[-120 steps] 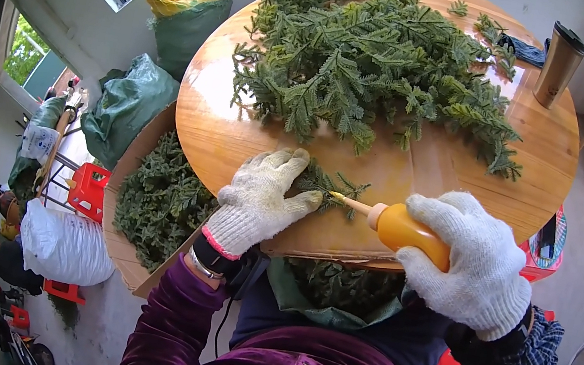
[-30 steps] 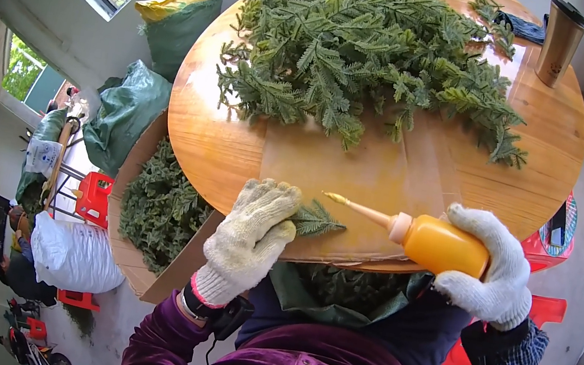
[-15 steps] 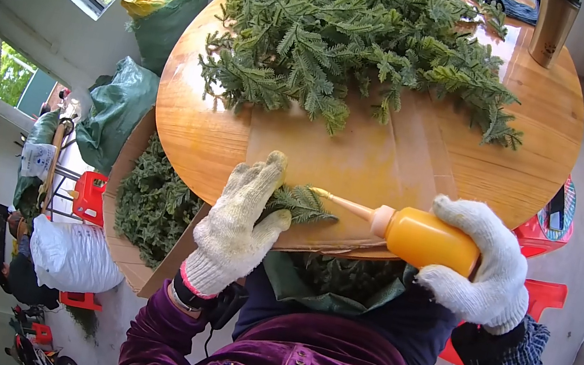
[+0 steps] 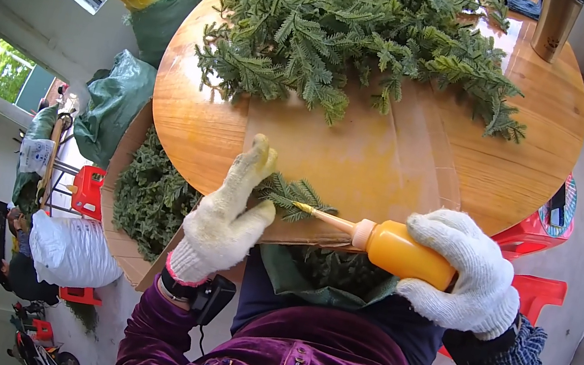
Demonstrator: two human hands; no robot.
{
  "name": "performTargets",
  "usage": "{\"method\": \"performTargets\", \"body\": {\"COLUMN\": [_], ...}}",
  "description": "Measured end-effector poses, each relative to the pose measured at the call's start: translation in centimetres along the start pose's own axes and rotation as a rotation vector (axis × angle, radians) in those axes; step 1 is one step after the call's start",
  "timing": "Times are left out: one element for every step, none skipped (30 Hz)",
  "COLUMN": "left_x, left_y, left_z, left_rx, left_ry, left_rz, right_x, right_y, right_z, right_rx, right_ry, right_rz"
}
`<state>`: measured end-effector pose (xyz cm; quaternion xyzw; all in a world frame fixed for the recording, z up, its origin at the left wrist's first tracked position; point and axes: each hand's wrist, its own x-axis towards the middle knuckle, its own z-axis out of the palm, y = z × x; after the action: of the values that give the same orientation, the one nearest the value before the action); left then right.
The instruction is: The person applies glue from a bottle onto small artificial branches on a piece of cardboard and then presses them onto a large wreath.
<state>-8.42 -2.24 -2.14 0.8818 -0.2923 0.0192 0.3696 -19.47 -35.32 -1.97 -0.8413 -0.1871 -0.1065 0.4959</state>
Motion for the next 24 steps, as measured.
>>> {"method": "performTargets", "body": {"left_x": [-0.2,-0.2,-0.1,0.1,0.4,0.6,0.6,0.3,0.0,-0.2,-0.4,-0.5,-0.8,-1.0,-1.1,-1.2,-1.4,-1.4,-1.4,-1.2,-1.0,-0.8,-0.6,-0.4], "left_y": [-0.7,-0.9,-0.6,0.2,1.1,1.6,1.7,1.6,1.4,1.3,1.2,1.1,1.1,1.1,0.9,0.7,0.6,0.4,0.3,0.3,0.3,0.4,0.5,0.8], "left_z": [0.0,0.0,0.3,0.8,1.2,1.4,1.6,1.9,2.1,2.3,2.6,2.8,2.9,2.9,2.8,2.6,2.4,2.3,2.1,1.9,1.7,1.5,1.3,1.1], "left_rx": [-0.182,-0.364,-0.364,-0.418,-0.468,-0.518,-0.515,-0.325,-0.136,0.053,0.055,0.165,0.276,0.388,0.390,0.435,0.480,0.521,0.519,0.514,0.509,0.504,0.502,0.500], "left_ry": [0.044,0.087,0.087,0.116,0.146,0.177,0.178,0.181,0.184,0.185,0.186,0.204,0.223,0.240,0.241,0.223,0.205,0.187,0.190,0.164,0.139,0.114,0.119,0.078], "left_rz": [-0.047,-0.092,-0.092,-0.169,-0.246,-0.323,-0.322,-0.233,-0.144,-0.056,-0.056,-0.026,0.003,0.032,0.029,-0.001,-0.030,-0.057,-0.058,-0.054,-0.050,-0.045,-0.047,-0.079], "right_x": [0.0,0.0,-0.1,-0.1,-0.1,-0.2,-0.2,-0.3,-0.3,-0.4,-0.4,-0.3,-0.2,-0.1,0.0,0.1,0.1,0.2,0.3,0.3,0.3,0.2,0.1,0.2], "right_y": [0.0,-0.1,0.0,0.1,0.0,0.0,-0.1,-0.2,-0.3,-0.4,-0.4,-0.5,-0.6,-0.7,-0.9,-1.0,-1.1,-1.2,-1.3,-1.4,-1.5,-1.5,-1.4,-1.4], "right_z": [0.1,0.1,0.2,0.3,0.3,0.3,0.3,0.3,0.3,0.4,0.4,0.4,0.5,0.6,0.6,0.6,0.6,0.6,0.6,0.6,0.5,0.3,0.1,0.0], "right_rx": [0.003,-0.010,-0.026,-0.042,-0.041,-0.062,-0.084,-0.105,-0.104,-0.109,-0.113,-0.117,-0.114,-0.120,-0.126,-0.133,-0.132,-0.130,-0.129,-0.128,-0.131,-0.114,-0.097,-0.080], "right_ry": [0.002,0.000,-0.004,-0.007,-0.004,-0.007,-0.010,-0.013,-0.013,-0.012,-0.011,-0.011,-0.014,-0.004,0.005,0.015,0.013,0.011,0.010,0.009,0.008,0.008,0.007,0.006], "right_rz": [-0.001,-0.016,-0.028,-0.041,-0.043,-0.038,-0.034,-0.028,-0.029,-0.020,-0.011,-0.002,-0.004,-0.002,0.000,0.002,-0.001,0.004,0.008,0.011,0.009,0.009,0.010,0.011]}}
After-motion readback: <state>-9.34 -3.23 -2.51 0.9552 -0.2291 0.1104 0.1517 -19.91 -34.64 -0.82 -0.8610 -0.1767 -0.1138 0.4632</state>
